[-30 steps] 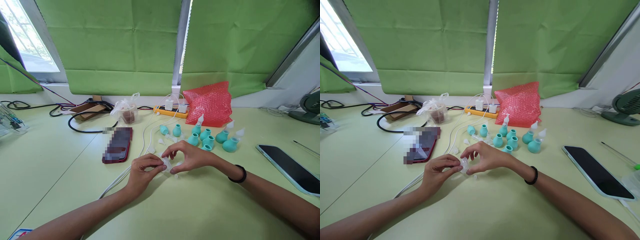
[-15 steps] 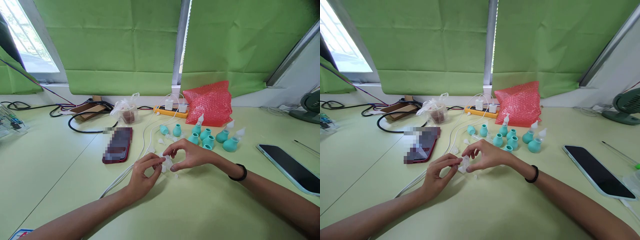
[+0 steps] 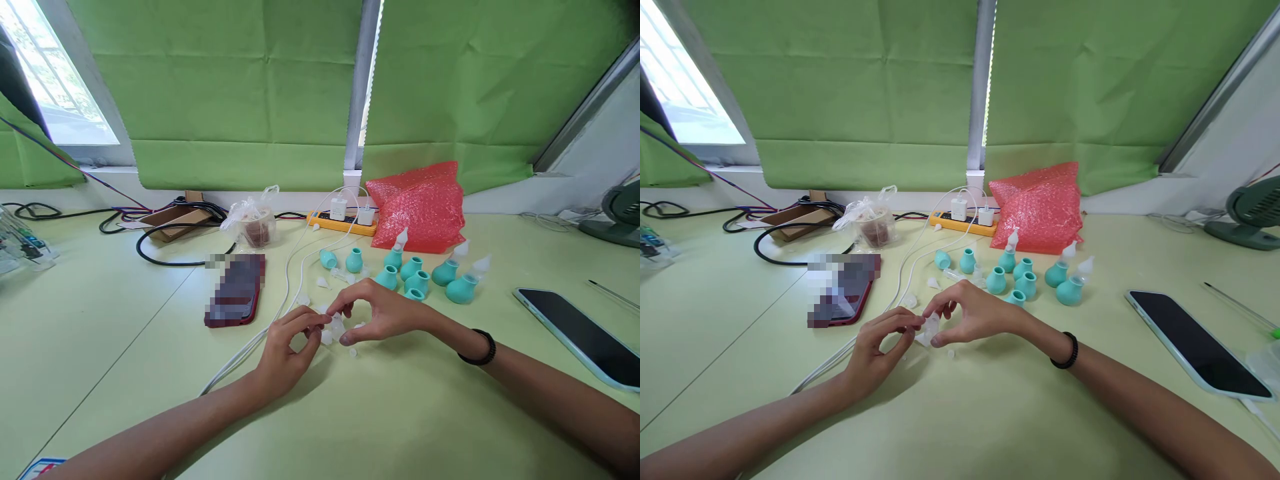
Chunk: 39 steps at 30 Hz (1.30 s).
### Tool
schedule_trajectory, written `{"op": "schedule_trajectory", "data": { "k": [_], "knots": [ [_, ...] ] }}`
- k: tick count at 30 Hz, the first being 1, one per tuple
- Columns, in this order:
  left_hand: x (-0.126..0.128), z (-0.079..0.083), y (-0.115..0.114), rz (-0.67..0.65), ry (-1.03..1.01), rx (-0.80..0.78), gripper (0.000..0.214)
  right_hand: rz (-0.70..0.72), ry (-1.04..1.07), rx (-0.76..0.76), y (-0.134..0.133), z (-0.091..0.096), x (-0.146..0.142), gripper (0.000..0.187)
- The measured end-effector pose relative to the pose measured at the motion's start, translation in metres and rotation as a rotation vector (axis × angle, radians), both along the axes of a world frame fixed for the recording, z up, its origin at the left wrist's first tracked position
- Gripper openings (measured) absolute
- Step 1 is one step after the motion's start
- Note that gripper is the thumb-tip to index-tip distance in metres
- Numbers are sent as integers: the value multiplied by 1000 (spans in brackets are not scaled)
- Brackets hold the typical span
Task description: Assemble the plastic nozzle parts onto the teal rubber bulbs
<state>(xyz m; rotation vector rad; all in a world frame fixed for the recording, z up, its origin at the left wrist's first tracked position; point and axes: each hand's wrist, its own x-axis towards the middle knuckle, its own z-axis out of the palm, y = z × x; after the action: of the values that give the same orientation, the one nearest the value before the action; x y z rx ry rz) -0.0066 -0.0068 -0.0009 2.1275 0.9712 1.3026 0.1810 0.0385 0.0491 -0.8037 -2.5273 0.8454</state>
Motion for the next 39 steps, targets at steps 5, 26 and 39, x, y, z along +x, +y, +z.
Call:
{"op": "schedule_trajectory", "data": {
  "k": [5, 26, 39],
  "knots": [
    [0, 2, 0, 1, 16, -4, 20, 1, -6, 23, -2, 1, 0, 34],
    [-3, 1, -1, -204, -349, -560, 27, 60, 248, 557, -10, -15, -15, 37],
    [0, 4, -3, -87, -263, -416, 20, 42, 236, 885, -11, -24, -15, 36]
  ]
}}
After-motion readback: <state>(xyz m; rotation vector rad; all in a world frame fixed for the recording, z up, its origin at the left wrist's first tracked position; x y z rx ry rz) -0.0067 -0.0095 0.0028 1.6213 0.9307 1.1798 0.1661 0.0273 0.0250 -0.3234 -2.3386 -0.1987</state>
